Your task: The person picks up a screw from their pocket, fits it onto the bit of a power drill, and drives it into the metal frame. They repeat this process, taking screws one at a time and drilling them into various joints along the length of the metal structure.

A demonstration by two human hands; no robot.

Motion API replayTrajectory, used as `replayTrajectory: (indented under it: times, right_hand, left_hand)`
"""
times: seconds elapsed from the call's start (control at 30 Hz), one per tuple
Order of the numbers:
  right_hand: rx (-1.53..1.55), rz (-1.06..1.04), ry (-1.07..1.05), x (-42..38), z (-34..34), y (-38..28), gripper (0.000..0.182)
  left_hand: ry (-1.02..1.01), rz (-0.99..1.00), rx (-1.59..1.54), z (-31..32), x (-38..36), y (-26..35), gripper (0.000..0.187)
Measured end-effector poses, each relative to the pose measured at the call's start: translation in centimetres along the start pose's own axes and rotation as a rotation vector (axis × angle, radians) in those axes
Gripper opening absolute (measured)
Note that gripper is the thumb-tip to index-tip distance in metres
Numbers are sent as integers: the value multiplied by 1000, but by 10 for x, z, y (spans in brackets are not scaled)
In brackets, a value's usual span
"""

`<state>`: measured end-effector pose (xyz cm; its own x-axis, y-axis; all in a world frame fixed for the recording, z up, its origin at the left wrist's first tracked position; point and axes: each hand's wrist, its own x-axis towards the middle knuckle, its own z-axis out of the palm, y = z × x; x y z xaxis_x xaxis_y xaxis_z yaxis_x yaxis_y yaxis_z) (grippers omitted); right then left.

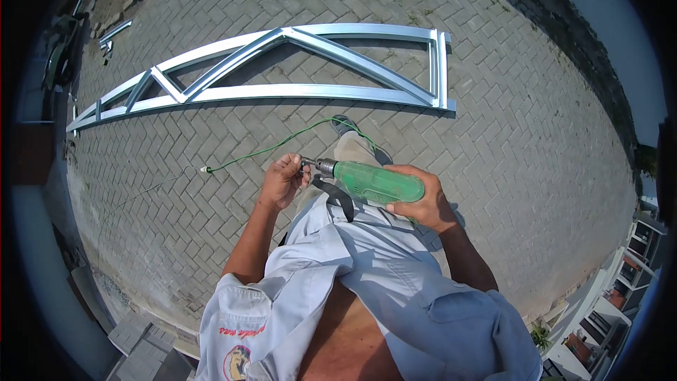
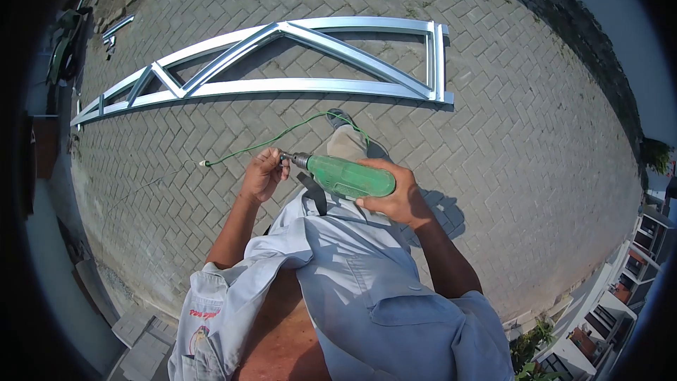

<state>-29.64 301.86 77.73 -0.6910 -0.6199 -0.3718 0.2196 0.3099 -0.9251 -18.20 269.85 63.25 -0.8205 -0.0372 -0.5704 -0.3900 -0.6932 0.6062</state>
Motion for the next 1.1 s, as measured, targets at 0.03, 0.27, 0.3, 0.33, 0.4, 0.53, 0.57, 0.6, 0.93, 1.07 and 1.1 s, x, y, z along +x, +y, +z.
replayTrajectory:
  times: [0.03, 0.27, 0.3, 0.33, 0.4, 0.53, 0.57, 0.6, 0.93, 1.07, 1.1]
  right_hand:
    - [1, -3, 5, -1, -2, 3, 66]
    - [116, 83, 63, 4, -9, -6, 69]
    - [125, 79, 53, 7, -11, -9, 70]
    - [133, 79, 44, 9, -12, -11, 70]
    - [140, 86, 31, 11, -14, -12, 70]
    - [105, 100, 20, 16, -17, -15, 71]
    - [92, 101, 22, 16, -18, -16, 72]
    - [99, 96, 19, 17, -19, -15, 72]
    - [63, 75, 69, -1, -39, 1, 71]
    - [114, 75, 180, -30, -60, 23, 71]
    - [129, 77, 209, -35, -67, 28, 70]
  left_hand:
    - [4, -4, 2, 4, 2, 1, 22]
    - [49, 18, -12, 19, 19, 16, 23]
    - [44, 33, -17, 21, 20, 20, 24]
    - [39, 45, -23, 22, 21, 23, 24]
    - [22, 47, -5, 24, 21, 28, 26]
    - [28, 29, -2, 26, 22, 29, 23]
    - [25, 24, -4, 25, 22, 28, 22]
    - [28, 23, -17, 26, 22, 28, 22]
    - [23, -73, 87, 51, 31, 22, 31]
    - [-81, -58, 51, 78, 47, 7, 39]
    - [-37, -68, 70, 83, 53, 1, 39]
